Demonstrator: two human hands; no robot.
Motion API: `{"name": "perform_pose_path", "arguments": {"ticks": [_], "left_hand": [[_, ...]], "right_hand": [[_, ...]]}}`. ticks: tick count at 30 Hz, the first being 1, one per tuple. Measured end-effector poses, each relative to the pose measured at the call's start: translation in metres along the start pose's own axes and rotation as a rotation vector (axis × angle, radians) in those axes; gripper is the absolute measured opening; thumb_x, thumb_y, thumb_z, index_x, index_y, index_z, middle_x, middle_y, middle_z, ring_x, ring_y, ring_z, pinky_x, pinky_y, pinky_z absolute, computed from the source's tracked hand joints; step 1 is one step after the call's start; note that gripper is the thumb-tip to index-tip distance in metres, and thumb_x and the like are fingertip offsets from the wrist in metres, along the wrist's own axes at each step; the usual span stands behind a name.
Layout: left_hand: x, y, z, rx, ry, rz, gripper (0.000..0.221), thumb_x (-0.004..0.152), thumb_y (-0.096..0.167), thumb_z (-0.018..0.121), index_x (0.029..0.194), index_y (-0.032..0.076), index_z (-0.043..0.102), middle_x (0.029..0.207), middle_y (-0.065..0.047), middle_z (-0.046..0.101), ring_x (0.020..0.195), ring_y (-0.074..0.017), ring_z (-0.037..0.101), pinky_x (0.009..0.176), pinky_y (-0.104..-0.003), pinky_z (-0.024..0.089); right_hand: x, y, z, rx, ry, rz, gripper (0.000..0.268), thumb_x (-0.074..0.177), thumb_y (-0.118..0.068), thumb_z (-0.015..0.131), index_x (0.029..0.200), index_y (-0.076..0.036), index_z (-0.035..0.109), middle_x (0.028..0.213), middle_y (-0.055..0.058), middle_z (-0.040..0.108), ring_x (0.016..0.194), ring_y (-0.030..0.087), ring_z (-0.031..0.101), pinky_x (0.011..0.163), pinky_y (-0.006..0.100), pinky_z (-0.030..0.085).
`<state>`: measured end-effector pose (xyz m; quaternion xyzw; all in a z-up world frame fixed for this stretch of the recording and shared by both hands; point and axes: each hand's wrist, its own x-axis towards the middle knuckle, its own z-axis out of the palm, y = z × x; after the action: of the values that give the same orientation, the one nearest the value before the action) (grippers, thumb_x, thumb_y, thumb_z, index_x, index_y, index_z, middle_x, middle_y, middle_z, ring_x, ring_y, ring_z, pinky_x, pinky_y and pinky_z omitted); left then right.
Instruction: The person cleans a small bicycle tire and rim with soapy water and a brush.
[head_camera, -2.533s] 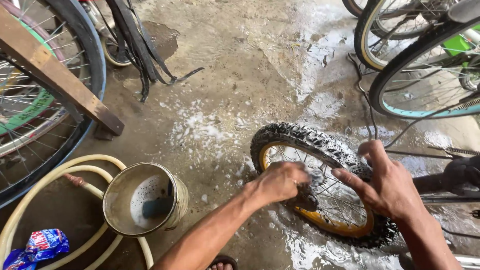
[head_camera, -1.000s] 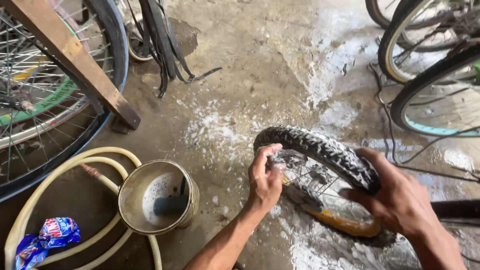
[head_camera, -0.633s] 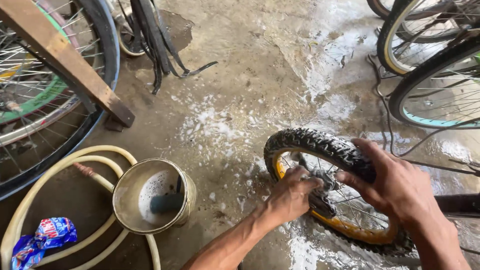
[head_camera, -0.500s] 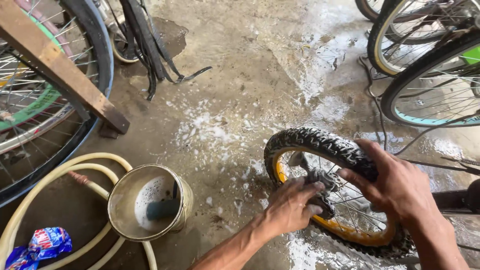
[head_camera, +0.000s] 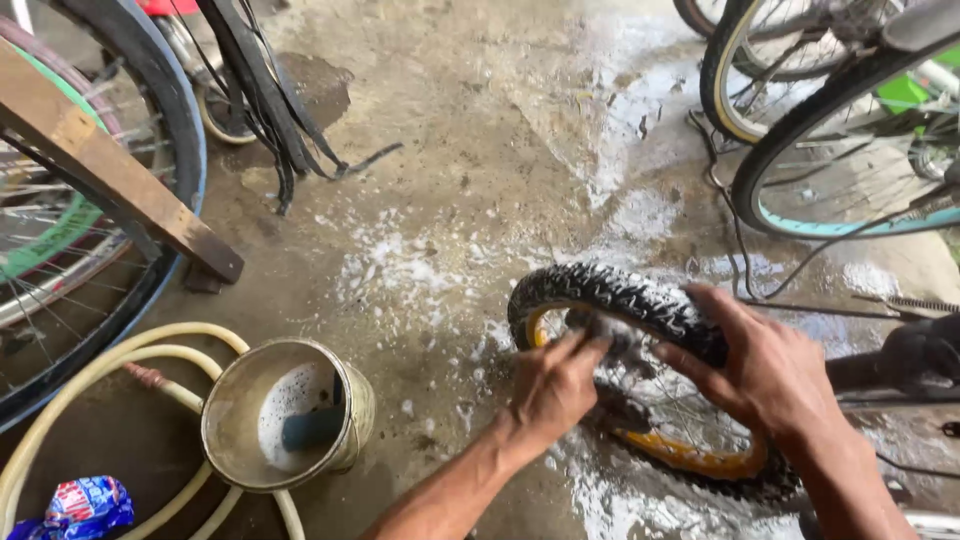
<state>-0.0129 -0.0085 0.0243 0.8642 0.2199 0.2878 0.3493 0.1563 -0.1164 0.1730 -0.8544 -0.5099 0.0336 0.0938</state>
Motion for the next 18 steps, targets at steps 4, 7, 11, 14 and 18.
{"name": "perform_pose_path", "arguments": {"ticks": [4,7,11,14,18], "left_hand": [[-0.008,-0.019,0.027,-0.004,-0.006,0.055,0.044,0.086,-0.006,0.059,0.126,0.007,0.073,0.131,-0.039,0.059,0.046,-0.0166,0.063,0.025,-0.024,0.049],[-0.009,-0.019,0.031,0.093,-0.020,0.310,0.047,0.087,-0.010,0.056,0.127,0.009,0.074,0.129,-0.031,0.067,0.037,-0.0121,0.050,0.028,-0.026,0.040],[0.004,-0.013,0.031,0.094,0.086,0.277,0.042,0.084,-0.007,0.055,0.118,0.010,0.073,0.125,-0.029,0.070,0.049,-0.0109,0.052,0.039,-0.025,0.044],[0.029,-0.015,0.026,0.038,-0.113,0.182,0.047,0.070,-0.012,0.051,0.112,0.001,0.069,0.108,-0.026,0.070,0.048,-0.0131,0.051,0.035,-0.027,0.046],[0.081,-0.011,0.007,-0.111,-1.139,-0.312,0.031,0.083,-0.005,0.053,0.110,-0.012,0.067,0.085,-0.020,0.066,0.051,-0.0167,0.054,0.042,-0.031,0.048]], "right_hand": [[-0.006,-0.005,-0.006,-0.073,-0.175,0.186,0.079,0.078,-0.068,0.072,0.143,-0.028,0.051,0.110,0.008,0.077,0.099,0.031,0.076,0.089,0.047,0.058],[-0.005,-0.004,-0.002,-0.035,-0.113,0.156,0.077,0.078,-0.064,0.067,0.142,-0.024,0.052,0.113,0.011,0.076,0.101,0.035,0.074,0.082,0.049,0.059],[-0.001,-0.004,-0.006,-0.044,-0.091,0.146,0.080,0.078,-0.068,0.071,0.143,-0.026,0.051,0.114,0.010,0.076,0.100,0.035,0.074,0.086,0.050,0.058],[-0.003,-0.003,-0.003,-0.066,-0.116,0.145,0.079,0.077,-0.068,0.068,0.141,-0.024,0.053,0.117,0.010,0.075,0.101,0.035,0.074,0.085,0.050,0.058],[-0.004,-0.019,-0.005,-0.061,-0.143,0.087,0.083,0.076,-0.071,0.070,0.145,-0.027,0.054,0.116,0.009,0.075,0.097,0.033,0.075,0.085,0.050,0.058]]}}
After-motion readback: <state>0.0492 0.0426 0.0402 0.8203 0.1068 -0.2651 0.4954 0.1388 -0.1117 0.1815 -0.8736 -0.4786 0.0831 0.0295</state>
